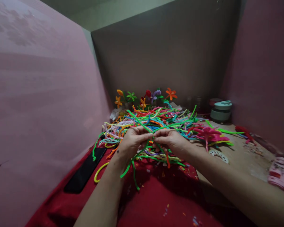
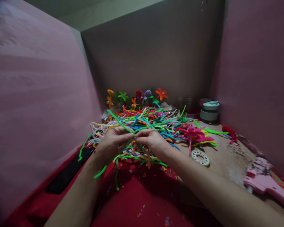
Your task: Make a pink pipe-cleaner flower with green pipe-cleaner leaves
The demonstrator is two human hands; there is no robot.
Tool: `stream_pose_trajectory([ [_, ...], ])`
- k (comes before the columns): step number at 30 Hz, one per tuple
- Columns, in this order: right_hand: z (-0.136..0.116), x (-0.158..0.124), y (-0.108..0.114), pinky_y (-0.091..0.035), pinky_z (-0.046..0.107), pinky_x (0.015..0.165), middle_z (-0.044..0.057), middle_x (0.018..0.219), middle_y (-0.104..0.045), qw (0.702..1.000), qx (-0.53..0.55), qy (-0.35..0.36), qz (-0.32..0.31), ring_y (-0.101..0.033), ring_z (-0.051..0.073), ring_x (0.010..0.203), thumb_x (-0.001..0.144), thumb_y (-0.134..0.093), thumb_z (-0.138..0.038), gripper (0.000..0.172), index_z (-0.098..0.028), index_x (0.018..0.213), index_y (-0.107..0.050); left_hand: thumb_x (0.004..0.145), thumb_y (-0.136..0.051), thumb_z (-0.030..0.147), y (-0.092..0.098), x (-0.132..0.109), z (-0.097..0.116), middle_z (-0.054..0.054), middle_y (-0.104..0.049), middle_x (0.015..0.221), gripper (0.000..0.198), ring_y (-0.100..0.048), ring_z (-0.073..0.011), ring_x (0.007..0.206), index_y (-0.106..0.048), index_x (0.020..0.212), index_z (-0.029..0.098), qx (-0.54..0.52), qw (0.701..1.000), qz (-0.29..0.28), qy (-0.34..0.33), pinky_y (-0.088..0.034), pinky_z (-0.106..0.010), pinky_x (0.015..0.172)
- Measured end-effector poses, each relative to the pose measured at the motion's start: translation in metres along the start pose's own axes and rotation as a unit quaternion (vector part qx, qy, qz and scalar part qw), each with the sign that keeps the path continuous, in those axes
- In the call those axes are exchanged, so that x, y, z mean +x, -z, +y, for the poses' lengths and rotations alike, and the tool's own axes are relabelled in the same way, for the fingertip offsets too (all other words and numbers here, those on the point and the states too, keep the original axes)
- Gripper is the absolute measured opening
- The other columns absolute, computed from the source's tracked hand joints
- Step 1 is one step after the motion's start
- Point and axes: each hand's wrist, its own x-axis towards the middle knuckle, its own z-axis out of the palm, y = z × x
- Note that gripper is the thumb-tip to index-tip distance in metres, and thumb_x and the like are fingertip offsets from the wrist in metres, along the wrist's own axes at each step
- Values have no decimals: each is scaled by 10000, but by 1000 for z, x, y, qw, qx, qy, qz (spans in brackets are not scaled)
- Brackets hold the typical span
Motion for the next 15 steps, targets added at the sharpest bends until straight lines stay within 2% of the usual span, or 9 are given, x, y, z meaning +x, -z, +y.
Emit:
stream_pose_trajectory([
  [4,4,-3,6,-343,197,428,12,615,-658,997,-57,-20,-52,-573,106,492,643,-640,-206,112,-151,730,-596,670,-677,215,6,0,5,51,-451,497,158,-352,-13,384,-554,621,129,-16,996,68,-47,-243,-152,370],
  [9,9,-5,11,-327,192,411,16,577,-646,991,-101,-68,-51,-550,97,472,639,-607,-184,78,-142,705,-612,624,-709,176,24,2,12,41,-524,548,156,-382,0,383,-565,656,124,-110,982,148,-49,-301,-125,376],
  [12,7,-6,11,-366,195,450,15,621,-662,994,-78,-70,-23,-574,102,510,618,-573,-120,157,-144,770,-601,596,-723,143,29,3,13,48,-522,538,181,-379,7,374,-555,656,121,-163,973,161,-27,-320,-113,381],
  [15,2,-7,11,-428,222,558,23,724,-684,998,-36,-45,-3,-615,114,581,596,-585,-75,291,-148,878,-577,567,-739,127,24,4,12,40,-518,555,206,-443,-9,430,-552,654,115,-178,974,142,-16,-294,-102,372],
])
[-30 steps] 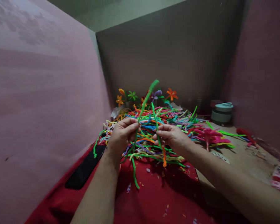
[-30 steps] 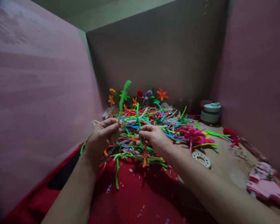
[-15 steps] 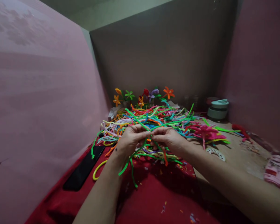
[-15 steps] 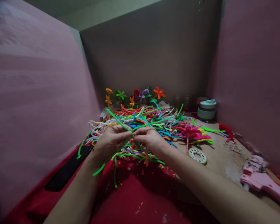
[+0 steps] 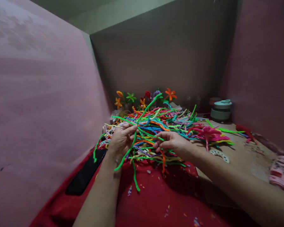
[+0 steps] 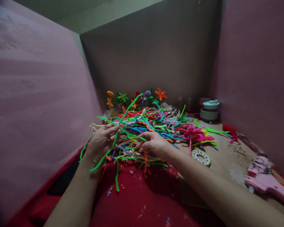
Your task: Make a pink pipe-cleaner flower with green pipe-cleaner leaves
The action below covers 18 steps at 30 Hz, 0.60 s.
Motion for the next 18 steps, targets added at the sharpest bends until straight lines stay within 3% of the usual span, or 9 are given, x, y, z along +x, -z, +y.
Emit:
stream_pose_trajectory([
  [5,-9,-5,3,-436,244,561,23,645,-663,999,10,33,-41,-576,108,520,674,-629,-217,239,-135,896,-592,618,-716,177,-16,-7,-14,64,-439,491,191,-371,-6,399,-535,601,116,54,995,-86,17,-262,-133,380],
  [11,-8,-10,1,-271,194,378,-32,478,-531,998,-17,42,38,-403,48,373,648,-645,-216,110,-115,690,-638,645,-699,264,-26,-12,-29,63,-437,457,172,-327,-23,358,-599,703,137,127,980,-139,59,-202,-172,367],
  [18,-3,-16,4,-319,191,380,-11,517,-579,996,87,18,17,-452,62,378,656,-649,-187,107,-126,737,-617,642,-689,295,-33,-16,-31,63,-409,446,192,-274,-21,347,-600,680,129,159,976,-140,54,-145,-182,355],
])
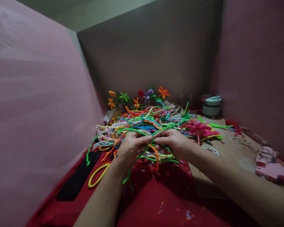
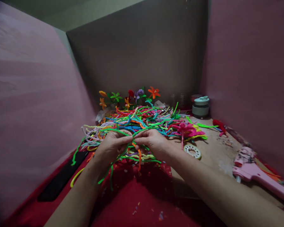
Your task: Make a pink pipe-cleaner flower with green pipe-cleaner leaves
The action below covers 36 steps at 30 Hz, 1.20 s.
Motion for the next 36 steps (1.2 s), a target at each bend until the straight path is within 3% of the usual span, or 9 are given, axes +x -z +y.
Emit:
stream_pose_trajectory([
  [6,2,-5,8,-442,239,481,55,627,-662,996,66,-15,-63,-598,134,489,688,-644,-194,181,-125,843,-580,689,-652,305,-2,-2,2,64,-346,412,216,-252,-33,361,-568,599,127,33,999,-18,-7,-136,-198,370],
  [13,1,-9,11,-477,239,529,81,674,-686,993,66,-20,-94,-629,139,526,753,-607,-266,180,-107,835,-591,715,-625,280,-5,-3,4,49,-404,431,176,-289,-37,368,-595,635,126,62,998,-26,-11,-161,-190,372],
  [23,5,-9,10,-475,190,406,97,744,-693,987,79,-72,-118,-645,152,532,674,-635,-127,206,-110,868,-568,694,-648,314,-2,-3,1,68,-356,423,202,-262,-33,362,-574,622,141,75,997,5,-1,-166,-189,368],
  [30,10,-10,13,-423,163,332,112,752,-692,974,72,-102,-187,-652,162,530,724,-572,-170,107,-100,805,-570,689,-652,279,-2,-3,7,62,-397,394,175,-298,-39,351,-585,605,141,74,997,20,-10,-182,-194,363],
  [33,10,-11,11,-376,155,302,94,723,-689,976,62,-106,-178,-633,145,477,719,-556,-164,127,-105,831,-565,688,-657,279,0,-3,6,63,-398,398,165,-298,-35,348,-597,628,137,76,997,25,-10,-183,-187,357],
  [36,7,-10,8,-310,148,281,63,678,-677,990,18,-76,-117,-580,107,401,721,-532,-158,93,-127,806,-549,682,-670,264,2,-3,6,57,-426,425,149,-314,-28,347,-623,703,124,71,997,17,2,-187,-173,348],
])
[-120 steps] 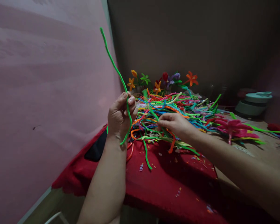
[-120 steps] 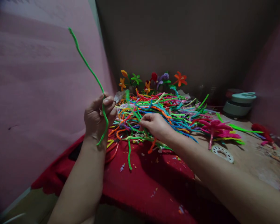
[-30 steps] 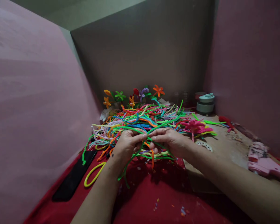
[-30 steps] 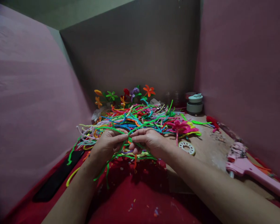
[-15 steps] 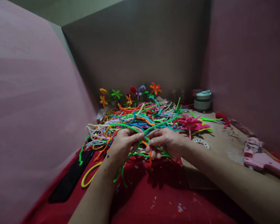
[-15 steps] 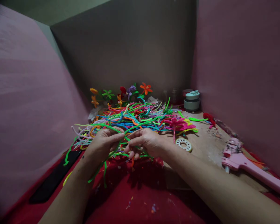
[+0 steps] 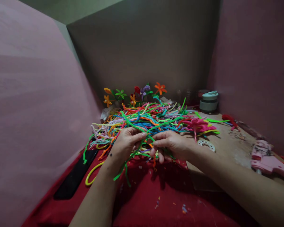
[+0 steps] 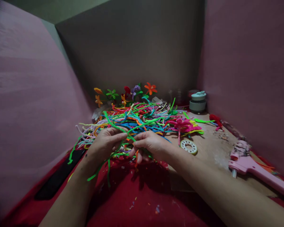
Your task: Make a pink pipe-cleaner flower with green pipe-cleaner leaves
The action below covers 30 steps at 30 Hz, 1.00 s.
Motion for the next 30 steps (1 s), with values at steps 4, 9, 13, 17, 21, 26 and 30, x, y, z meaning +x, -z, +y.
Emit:
stream_pose_trajectory([
  [4,-2,2,0,-234,162,276,12,630,-643,980,-122,42,149,-490,70,323,753,-464,-171,116,-152,838,-541,637,-709,199,10,-4,7,11,-547,589,315,-449,-45,440,-627,930,120,-93,996,-8,14,-313,-148,399],
  [9,4,3,2,-295,194,398,9,611,-621,875,-431,81,204,-489,77,397,734,-432,-115,161,-155,736,-587,616,-702,172,31,-14,17,19,-533,587,321,-430,-29,429,-617,920,113,-230,968,7,-96,-330,-121,374],
  [13,5,2,-2,-295,209,466,1,526,-562,790,-569,99,204,-475,88,448,695,-424,-53,186,-158,619,-558,655,-672,182,44,-16,16,40,-495,593,226,-380,-7,408,-616,863,114,-299,938,43,-169,-342,-115,373],
  [17,5,2,-4,-280,208,446,-13,498,-524,795,-568,74,198,-456,80,414,680,-411,-42,183,-162,602,-524,698,-637,181,47,-13,13,35,-486,602,184,-388,-15,419,-606,868,117,-295,938,31,-180,-334,-123,369],
  [21,6,3,-1,-297,203,423,1,592,-593,840,-495,67,212,-480,78,404,719,-406,-93,159,-165,699,-547,680,-648,166,44,-11,14,36,-494,573,113,-361,-10,382,-592,770,126,-258,951,5,-168,-289,-128,348],
  [26,4,4,-2,-269,195,344,-4,615,-614,928,-307,71,201,-438,64,339,774,-438,-240,137,-166,816,-546,653,-686,165,32,-10,9,23,-545,572,128,-444,-26,421,-602,742,129,-156,985,-12,-67,-321,-132,396],
  [30,0,2,-7,-233,187,314,-20,567,-589,960,-198,61,188,-393,49,296,766,-474,-271,192,-150,880,-570,654,-702,181,15,-4,-2,27,-539,592,188,-441,-21,433,-606,808,132,-108,993,-55,11,-317,-140,413],
])
